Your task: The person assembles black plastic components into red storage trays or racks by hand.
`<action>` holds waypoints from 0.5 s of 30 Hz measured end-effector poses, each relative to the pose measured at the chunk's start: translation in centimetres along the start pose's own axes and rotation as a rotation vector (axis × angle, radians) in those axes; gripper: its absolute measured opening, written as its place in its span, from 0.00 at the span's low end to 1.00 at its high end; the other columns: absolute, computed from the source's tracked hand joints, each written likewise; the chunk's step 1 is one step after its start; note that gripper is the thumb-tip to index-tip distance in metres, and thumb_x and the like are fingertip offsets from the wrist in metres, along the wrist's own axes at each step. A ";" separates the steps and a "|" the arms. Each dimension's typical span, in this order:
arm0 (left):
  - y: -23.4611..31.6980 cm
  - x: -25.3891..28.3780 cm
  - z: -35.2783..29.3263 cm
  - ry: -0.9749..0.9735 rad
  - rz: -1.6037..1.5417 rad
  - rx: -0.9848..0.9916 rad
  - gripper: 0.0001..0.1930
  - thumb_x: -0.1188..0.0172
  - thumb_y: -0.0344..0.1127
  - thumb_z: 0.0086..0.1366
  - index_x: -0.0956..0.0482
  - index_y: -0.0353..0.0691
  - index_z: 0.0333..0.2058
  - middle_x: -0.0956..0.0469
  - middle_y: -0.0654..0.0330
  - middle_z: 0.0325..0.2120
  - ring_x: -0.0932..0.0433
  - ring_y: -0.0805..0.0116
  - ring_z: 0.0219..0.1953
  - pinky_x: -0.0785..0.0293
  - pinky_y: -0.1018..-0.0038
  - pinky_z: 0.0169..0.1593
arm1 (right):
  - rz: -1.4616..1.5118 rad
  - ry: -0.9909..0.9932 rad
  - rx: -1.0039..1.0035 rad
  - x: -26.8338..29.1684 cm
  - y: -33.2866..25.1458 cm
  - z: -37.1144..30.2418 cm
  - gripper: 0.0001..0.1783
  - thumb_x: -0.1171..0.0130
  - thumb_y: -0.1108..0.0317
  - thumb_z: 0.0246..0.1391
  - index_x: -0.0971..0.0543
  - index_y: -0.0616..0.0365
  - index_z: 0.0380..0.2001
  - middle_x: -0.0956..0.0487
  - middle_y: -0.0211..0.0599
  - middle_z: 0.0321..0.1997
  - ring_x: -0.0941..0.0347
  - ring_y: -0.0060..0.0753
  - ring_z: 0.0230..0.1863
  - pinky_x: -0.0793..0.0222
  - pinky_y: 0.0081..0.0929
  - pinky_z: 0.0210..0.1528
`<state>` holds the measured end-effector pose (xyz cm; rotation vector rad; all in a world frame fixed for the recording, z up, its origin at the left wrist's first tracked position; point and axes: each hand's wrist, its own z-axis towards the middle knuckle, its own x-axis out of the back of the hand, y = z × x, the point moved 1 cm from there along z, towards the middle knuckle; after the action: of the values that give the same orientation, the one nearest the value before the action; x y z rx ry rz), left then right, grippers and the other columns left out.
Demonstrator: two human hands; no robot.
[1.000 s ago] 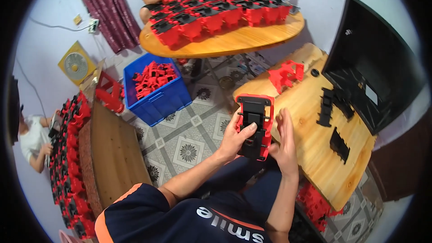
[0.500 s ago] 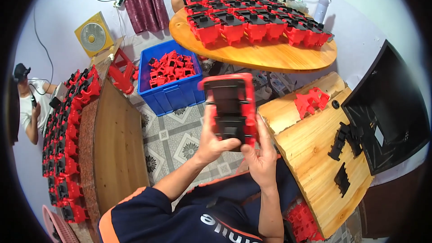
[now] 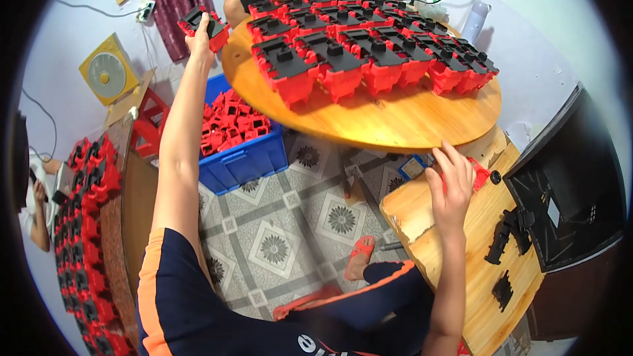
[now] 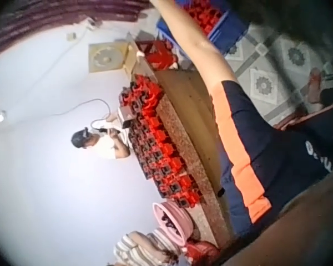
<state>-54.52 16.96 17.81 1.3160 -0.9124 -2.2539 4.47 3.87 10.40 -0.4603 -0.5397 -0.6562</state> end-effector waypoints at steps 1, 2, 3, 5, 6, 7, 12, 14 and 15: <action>-1.1 0.0 2.6 -0.010 0.006 -0.008 0.18 0.28 0.43 0.55 0.23 0.41 0.40 0.19 0.59 0.34 0.18 0.62 0.31 0.18 0.60 0.35 | 0.008 0.009 -0.007 -1.2 0.7 1.1 0.19 0.40 0.66 0.55 0.23 0.60 0.49 0.25 0.42 0.57 0.33 0.47 0.57 0.46 0.40 0.62; -2.3 -0.3 5.1 -0.035 0.041 0.204 0.16 0.29 0.45 0.56 0.21 0.43 0.37 0.18 0.59 0.31 0.18 0.61 0.29 0.19 0.60 0.33 | 0.015 -0.084 0.001 -2.3 1.2 2.1 0.19 0.40 0.63 0.55 0.22 0.58 0.49 0.25 0.41 0.57 0.34 0.45 0.57 0.48 0.40 0.63; -3.5 -0.9 6.8 -0.064 0.077 0.422 0.15 0.30 0.48 0.57 0.19 0.44 0.34 0.17 0.60 0.29 0.18 0.60 0.28 0.20 0.61 0.31 | 0.015 -0.177 0.005 -3.2 1.7 2.7 0.19 0.40 0.60 0.55 0.22 0.56 0.49 0.25 0.40 0.56 0.34 0.44 0.57 0.49 0.39 0.63; -2.8 1.7 12.2 -0.055 0.145 0.547 0.18 0.30 0.37 0.57 0.26 0.36 0.42 0.19 0.51 0.31 0.18 0.56 0.28 0.17 0.53 0.32 | -0.031 -0.229 0.024 -4.7 0.5 3.2 0.24 0.39 0.56 0.52 0.23 0.51 0.52 0.30 0.38 0.60 0.39 0.44 0.59 0.54 0.43 0.64; -5.0 0.4 11.9 -0.084 0.214 0.621 0.16 0.34 0.42 0.61 0.24 0.38 0.41 0.18 0.53 0.32 0.18 0.55 0.30 0.19 0.51 0.34 | -0.132 -0.249 0.034 -5.0 0.4 3.0 0.27 0.37 0.55 0.51 0.25 0.49 0.54 0.33 0.37 0.62 0.41 0.45 0.60 0.55 0.46 0.64; -7.1 -1.2 10.5 -0.125 0.276 0.707 0.16 0.38 0.47 0.64 0.23 0.40 0.41 0.18 0.54 0.32 0.18 0.54 0.31 0.20 0.50 0.36 | -0.249 -0.276 0.036 -4.9 0.8 2.6 0.31 0.36 0.54 0.49 0.26 0.47 0.57 0.35 0.36 0.64 0.44 0.45 0.61 0.56 0.48 0.64; -7.5 -3.1 8.6 -0.100 0.550 0.834 0.37 0.56 0.77 0.58 0.20 0.51 0.45 0.20 0.58 0.42 0.24 0.53 0.46 0.33 0.47 0.50 | -0.261 -0.299 0.040 -5.0 0.5 2.6 0.37 0.34 0.51 0.45 0.29 0.43 0.60 0.38 0.36 0.64 0.46 0.47 0.62 0.58 0.51 0.64; -7.1 -2.8 9.0 -0.079 0.617 0.830 0.41 0.58 0.80 0.55 0.21 0.50 0.46 0.21 0.58 0.44 0.25 0.53 0.48 0.34 0.47 0.50 | -0.233 -0.310 0.025 -5.1 0.1 2.3 0.37 0.34 0.49 0.45 0.29 0.42 0.60 0.38 0.36 0.64 0.46 0.47 0.62 0.58 0.52 0.64; -7.8 -8.2 1.6 -0.234 0.546 0.963 0.44 0.59 0.82 0.54 0.23 0.47 0.48 0.23 0.56 0.46 0.27 0.52 0.50 0.34 0.49 0.52 | -0.320 -0.316 -0.047 -3.9 1.6 1.4 0.37 0.34 0.49 0.45 0.29 0.42 0.60 0.38 0.36 0.64 0.46 0.47 0.62 0.58 0.52 0.64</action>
<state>-51.87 28.10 18.07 0.9010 -2.2864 -1.5563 2.49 7.48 8.72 -0.5308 -0.9108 -0.9106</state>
